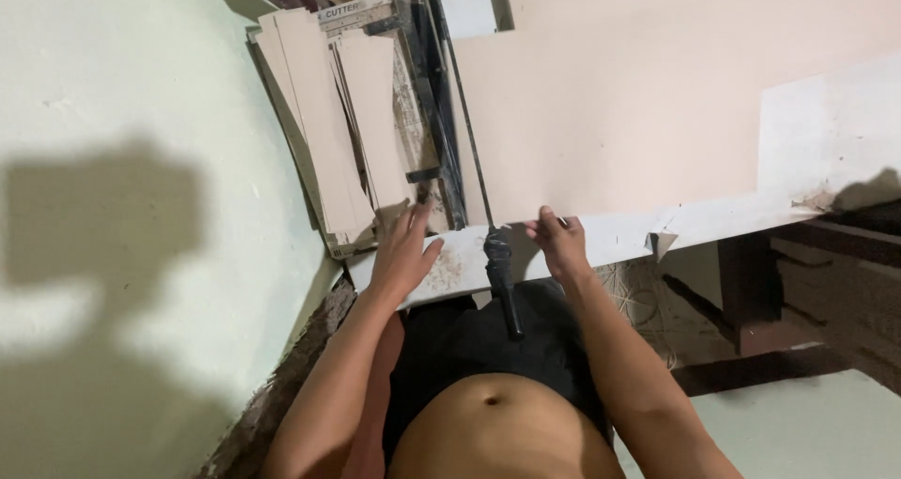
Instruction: The person uses a manual paper cutter to slice a large sheet of cardboard into smaller strips. They repeatedly align the cardboard against the machine's guide, press down the cutting lever, and remove the cut pieces.
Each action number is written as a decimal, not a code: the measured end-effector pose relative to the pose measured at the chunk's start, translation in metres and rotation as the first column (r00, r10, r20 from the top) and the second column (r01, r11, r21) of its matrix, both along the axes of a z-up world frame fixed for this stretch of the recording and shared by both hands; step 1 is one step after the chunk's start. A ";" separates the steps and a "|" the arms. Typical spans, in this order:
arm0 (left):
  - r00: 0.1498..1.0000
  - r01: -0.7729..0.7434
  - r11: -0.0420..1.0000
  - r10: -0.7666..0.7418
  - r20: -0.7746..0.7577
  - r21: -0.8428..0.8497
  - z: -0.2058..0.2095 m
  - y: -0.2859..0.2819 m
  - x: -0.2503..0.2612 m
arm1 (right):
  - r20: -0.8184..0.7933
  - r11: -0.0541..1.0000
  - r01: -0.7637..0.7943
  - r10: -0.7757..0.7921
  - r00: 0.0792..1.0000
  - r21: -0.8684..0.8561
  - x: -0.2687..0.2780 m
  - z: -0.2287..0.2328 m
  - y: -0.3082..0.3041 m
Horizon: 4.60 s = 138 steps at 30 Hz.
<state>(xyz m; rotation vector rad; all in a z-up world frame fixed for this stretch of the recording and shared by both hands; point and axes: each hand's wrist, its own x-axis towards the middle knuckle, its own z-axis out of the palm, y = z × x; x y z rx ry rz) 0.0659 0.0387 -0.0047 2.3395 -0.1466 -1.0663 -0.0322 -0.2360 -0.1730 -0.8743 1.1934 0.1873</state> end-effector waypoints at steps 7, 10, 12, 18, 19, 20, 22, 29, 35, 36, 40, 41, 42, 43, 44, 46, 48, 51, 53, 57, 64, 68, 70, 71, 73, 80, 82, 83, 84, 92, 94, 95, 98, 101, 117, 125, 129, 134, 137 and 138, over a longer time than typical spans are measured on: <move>0.969 0.136 0.982 -0.159 0.190 0.129 -0.053 -0.025 0.043 | 0.028 0.972 -0.216 0.219 0.975 -0.096 0.054 0.002 0.006; 0.974 0.092 0.985 -0.120 0.192 0.148 -0.058 -0.045 0.072 | 0.013 0.949 -0.289 0.293 0.956 -0.123 0.065 0.002 0.007; 0.977 0.074 0.980 -0.108 0.181 0.185 -0.057 -0.056 0.090 | -0.004 0.929 -0.342 0.345 0.939 -0.141 0.067 0.001 0.006; 0.953 0.225 0.856 -0.293 0.079 0.465 -0.080 -0.072 0.116 | -0.049 0.924 -0.348 0.345 0.937 -0.157 0.071 0.004 0.006; 0.955 0.221 0.850 -0.287 0.069 0.478 -0.089 -0.073 0.116 | -0.096 0.897 -0.412 0.401 0.911 -0.161 0.075 0.010 0.007; 0.957 0.218 0.843 -0.283 0.061 0.492 -0.098 -0.073 0.116 | -0.140 0.867 -0.472 0.453 0.880 -0.162 0.080 0.016 0.008; 0.957 0.218 0.836 -0.284 0.058 0.503 -0.109 -0.076 0.115 | -0.238 0.702 -0.690 0.650 0.721 -0.176 0.084 0.025 0.004; 0.954 0.253 0.822 -0.299 0.008 0.509 -0.094 -0.076 0.119 | -0.389 -0.065 -0.978 0.921 0.018 -0.198 0.111 0.287 0.082; 0.949 0.285 0.825 -0.313 -0.025 0.489 -0.103 -0.058 0.112 | -0.464 -0.166 -0.947 0.886 -0.021 -0.276 0.061 0.251 0.107; 0.948 0.285 0.825 -0.316 -0.018 0.488 -0.097 -0.060 0.116 | -0.467 -0.164 -0.946 0.884 -0.015 -0.281 0.063 0.251 0.108; 0.935 0.298 0.786 -0.354 -0.002 0.541 -0.097 -0.061 0.109 | -0.506 -0.206 -0.935 0.862 -0.035 -0.287 0.059 0.260 0.111; 0.941 0.296 0.811 -0.338 -0.008 0.505 -0.103 -0.063 0.112 | -0.505 -0.200 -0.939 0.862 -0.033 -0.281 0.061 0.262 0.110; 0.940 0.301 0.810 -0.340 -0.015 0.504 -0.100 -0.064 0.111 | -0.504 -0.198 -0.941 0.863 -0.034 -0.275 0.052 0.249 0.110; 0.943 0.294 0.811 -0.333 -0.014 0.506 -0.097 -0.065 0.110 | -0.538 -0.231 -0.925 0.842 -0.036 -0.301 0.043 0.236 0.110; 0.946 0.283 0.811 -0.324 -0.010 0.512 -0.095 -0.065 0.113 | -0.569 -0.267 -0.905 0.822 -0.035 -0.331 0.037 0.221 0.111; 0.949 0.275 0.819 -0.315 -0.007 0.504 -0.104 -0.065 0.111 | -0.601 -0.300 -0.900 0.797 -0.055 -0.315 0.012 0.167 0.118; 0.953 0.261 0.827 -0.302 0.002 0.497 -0.108 -0.064 0.114 | -0.634 -0.336 -0.892 0.770 -0.075 -0.303 -0.011 0.096 0.115; 0.955 0.284 0.832 -0.290 -0.062 0.477 -0.103 -0.063 0.109 | -0.596 -0.297 -0.867 0.803 0.001 -0.401 -0.031 0.050 0.106; 0.953 0.283 0.843 -0.303 -0.031 0.458 -0.101 -0.063 0.115 | -0.546 -0.113 -0.927 0.831 0.110 -0.358 -0.001 0.118 0.107; 0.872 0.369 0.769 -0.480 0.091 0.522 -0.085 -0.066 0.104 | -0.386 0.225 -0.935 0.864 0.322 -0.275 0.057 0.271 0.085; 0.713 0.660 0.728 -0.685 0.149 0.187 -0.082 -0.041 0.070 | -0.190 0.786 -0.552 0.518 0.834 -0.278 0.050 0.077 0.000; 0.365 0.820 0.431 -0.901 0.236 0.377 -0.090 0.007 0.060 | -0.053 0.999 -0.012 0.009 0.999 -0.049 0.062 -0.007 -0.038; 0.395 0.813 0.450 -0.893 0.218 0.369 -0.108 0.033 0.072 | 0.027 0.999 0.033 -0.032 0.999 -0.037 0.035 -0.029 -0.051; 0.427 0.806 0.472 -0.882 0.201 0.358 -0.117 0.047 0.078 | 0.103 0.997 0.075 -0.072 0.992 -0.024 0.022 -0.041 -0.057; 0.463 0.760 0.524 -0.852 0.246 0.385 -0.074 0.034 0.090 | 0.080 0.999 0.016 -0.012 0.997 -0.046 0.024 0.008 -0.030; 0.917 0.283 0.895 -0.358 0.176 0.345 -0.079 -0.041 0.103 | 0.050 0.966 -0.189 0.201 0.978 -0.178 0.048 0.016 0.000; 0.926 0.295 0.868 -0.362 0.103 0.399 -0.084 -0.054 0.103 | 0.027 0.956 -0.228 0.237 0.971 -0.184 0.055 0.019 0.001; 0.932 0.308 0.836 -0.361 0.032 0.454 -0.087 -0.060 0.104 | 0.007 0.945 -0.267 0.273 0.962 -0.188 0.060 0.021 0.002; 0.932 0.309 0.836 -0.361 0.030 0.453 -0.092 -0.063 0.104 | 0.004 0.945 -0.267 0.273 0.962 -0.186 0.062 0.023 -0.002; 0.925 0.323 0.754 -0.378 -0.023 0.573 -0.113 -0.068 0.107 | -0.490 -0.048 -0.994 0.871 0.005 -0.095 0.102 0.309 0.093; 0.938 0.306 0.791 -0.344 -0.028 0.529 -0.102 -0.069 0.106 | -0.530 -0.179 -0.978 0.842 -0.096 -0.106 0.054 0.237 0.109; 0.951 0.285 0.825 -0.307 -0.036 0.489 -0.096 -0.069 0.107 | -0.566 -0.309 -0.945 0.801 -0.195 -0.111 0.031 0.202 0.116; 0.953 0.284 0.818 -0.298 -0.053 0.499 -0.109 -0.067 0.104 | -0.617 -0.334 -0.849 0.787 -0.013 -0.409 -0.027 0.073 0.115; 0.961 0.254 0.858 -0.275 -0.017 0.447 -0.092 -0.067 0.109 | -0.454 -0.066 -0.895 0.877 0.159 -0.441 -0.008 0.123 0.102; 0.307 0.858 0.306 -0.949 0.066 0.412 -0.112 0.022 0.064 | -0.050 0.991 -0.137 0.137 0.989 0.009 0.060 0.032 -0.020; 0.637 0.609 0.672 -0.731 0.245 0.421 -0.032 0.009 0.102 | 0.026 0.989 -0.132 0.133 0.991 -0.061 0.015 0.022 -0.012; 0.787 0.466 0.760 -0.590 0.181 0.453 -0.052 -0.027 0.112 | 0.021 0.962 -0.221 0.227 0.974 -0.164 0.046 0.015 0.002; 0.915 0.319 0.808 -0.399 0.061 0.495 -0.089 -0.060 0.109 | -0.080 0.888 -0.404 0.396 0.915 -0.220 0.057 0.011 -0.005; 0.937 0.284 0.817 -0.348 0.036 0.501 -0.094 -0.066 0.108 | -0.404 0.464 -0.868 0.770 0.494 -0.176 0.076 0.044 -0.002; 0.936 0.287 0.819 -0.350 0.036 0.497 -0.092 -0.068 0.110 | -0.409 0.466 -0.867 0.767 0.495 -0.177 0.077 0.090 0.013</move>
